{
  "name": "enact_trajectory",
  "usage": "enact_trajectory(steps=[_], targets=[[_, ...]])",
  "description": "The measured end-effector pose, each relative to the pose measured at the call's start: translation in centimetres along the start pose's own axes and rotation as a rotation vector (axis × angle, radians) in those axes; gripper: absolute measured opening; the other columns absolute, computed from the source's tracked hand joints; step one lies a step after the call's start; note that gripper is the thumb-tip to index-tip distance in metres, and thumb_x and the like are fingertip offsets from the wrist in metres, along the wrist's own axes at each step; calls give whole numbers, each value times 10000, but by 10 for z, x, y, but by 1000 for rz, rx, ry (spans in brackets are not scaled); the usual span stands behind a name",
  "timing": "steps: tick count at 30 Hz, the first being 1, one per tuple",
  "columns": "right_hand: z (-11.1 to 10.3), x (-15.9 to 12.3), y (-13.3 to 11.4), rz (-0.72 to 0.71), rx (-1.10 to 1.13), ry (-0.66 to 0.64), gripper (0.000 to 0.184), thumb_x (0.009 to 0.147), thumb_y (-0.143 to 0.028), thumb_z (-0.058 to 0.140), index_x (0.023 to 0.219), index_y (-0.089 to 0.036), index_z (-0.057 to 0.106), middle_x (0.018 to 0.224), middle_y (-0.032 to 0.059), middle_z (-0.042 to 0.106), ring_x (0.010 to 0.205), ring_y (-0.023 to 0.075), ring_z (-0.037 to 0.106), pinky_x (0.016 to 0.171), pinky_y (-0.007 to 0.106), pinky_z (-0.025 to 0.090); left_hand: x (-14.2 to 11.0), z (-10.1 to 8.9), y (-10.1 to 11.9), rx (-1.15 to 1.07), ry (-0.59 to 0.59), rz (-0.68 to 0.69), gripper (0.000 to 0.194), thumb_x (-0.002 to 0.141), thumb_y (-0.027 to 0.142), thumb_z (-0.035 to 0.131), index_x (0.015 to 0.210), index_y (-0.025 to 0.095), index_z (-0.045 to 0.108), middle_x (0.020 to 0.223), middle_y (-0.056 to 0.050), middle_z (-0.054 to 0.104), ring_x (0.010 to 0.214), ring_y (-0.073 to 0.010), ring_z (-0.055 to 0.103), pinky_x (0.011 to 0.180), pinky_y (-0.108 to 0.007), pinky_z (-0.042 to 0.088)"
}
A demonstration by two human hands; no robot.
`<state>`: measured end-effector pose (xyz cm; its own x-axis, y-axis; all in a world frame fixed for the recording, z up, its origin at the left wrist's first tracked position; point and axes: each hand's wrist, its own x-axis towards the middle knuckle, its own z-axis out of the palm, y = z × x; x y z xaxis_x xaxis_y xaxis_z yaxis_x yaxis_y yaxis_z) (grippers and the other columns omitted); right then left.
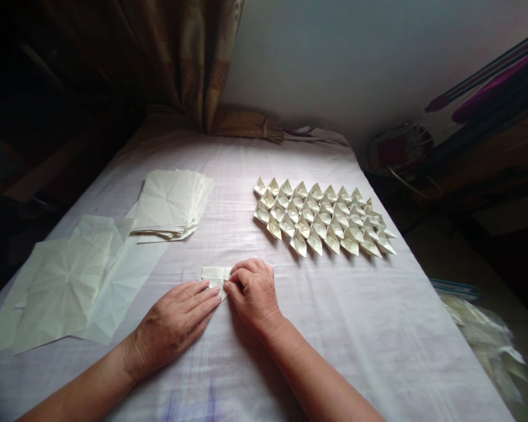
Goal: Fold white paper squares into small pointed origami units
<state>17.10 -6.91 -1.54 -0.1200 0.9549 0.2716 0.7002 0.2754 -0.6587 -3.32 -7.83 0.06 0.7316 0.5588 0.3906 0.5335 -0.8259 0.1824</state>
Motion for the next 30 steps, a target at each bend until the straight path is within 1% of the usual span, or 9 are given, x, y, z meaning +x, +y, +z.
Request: enact_trajectory(steps=[8,11,18,22,27,30], targets=[[2,1,-2,12,-8,15,145,807,-201,703,685,-222,627,847,1,689,864,190,589,829,374,358,-1,0,-3,3,-26,21,299,939,157,466,1181,143,642,1145,-99,715,1113,-244,635,955,-402,522],[3,0,-2,18,-19,22,147,796,-191,709,682,-221,620,848,-4,685,868,189,588,824,372,356,0,-1,-4,0,-39,45,303,944,170,463,1186,157,645,1155,-87,711,1105,-250,635,947,-419,527],[4,-1,-3,12,-44,38,152,821,-217,677,683,-225,614,854,7,688,866,192,590,827,372,364,4,-3,-3,9,-40,44,285,948,183,461,1147,163,663,1126,-92,716,1089,-230,639,954,-394,520],[4,0,-5,28,-45,47,126,811,-192,674,705,-225,616,866,7,687,880,196,583,831,368,364,6,-4,-4,9,-31,53,259,937,181,481,1110,167,674,1091,-78,727,1053,-237,656,904,-388,540],[4,0,-6,16,-59,48,72,820,-188,662,771,-232,634,903,16,686,899,206,574,824,369,373,6,-3,-7,-8,-26,39,254,948,190,481,1119,170,668,1080,-84,727,1043,-220,657,898,-367,537],[2,-1,-5,-16,-75,29,62,848,-210,638,790,-231,640,918,25,685,898,206,576,820,369,389,8,0,-11,-57,14,-16,267,958,171,466,1156,164,644,1061,-79,722,1003,-191,655,902,-341,526]])
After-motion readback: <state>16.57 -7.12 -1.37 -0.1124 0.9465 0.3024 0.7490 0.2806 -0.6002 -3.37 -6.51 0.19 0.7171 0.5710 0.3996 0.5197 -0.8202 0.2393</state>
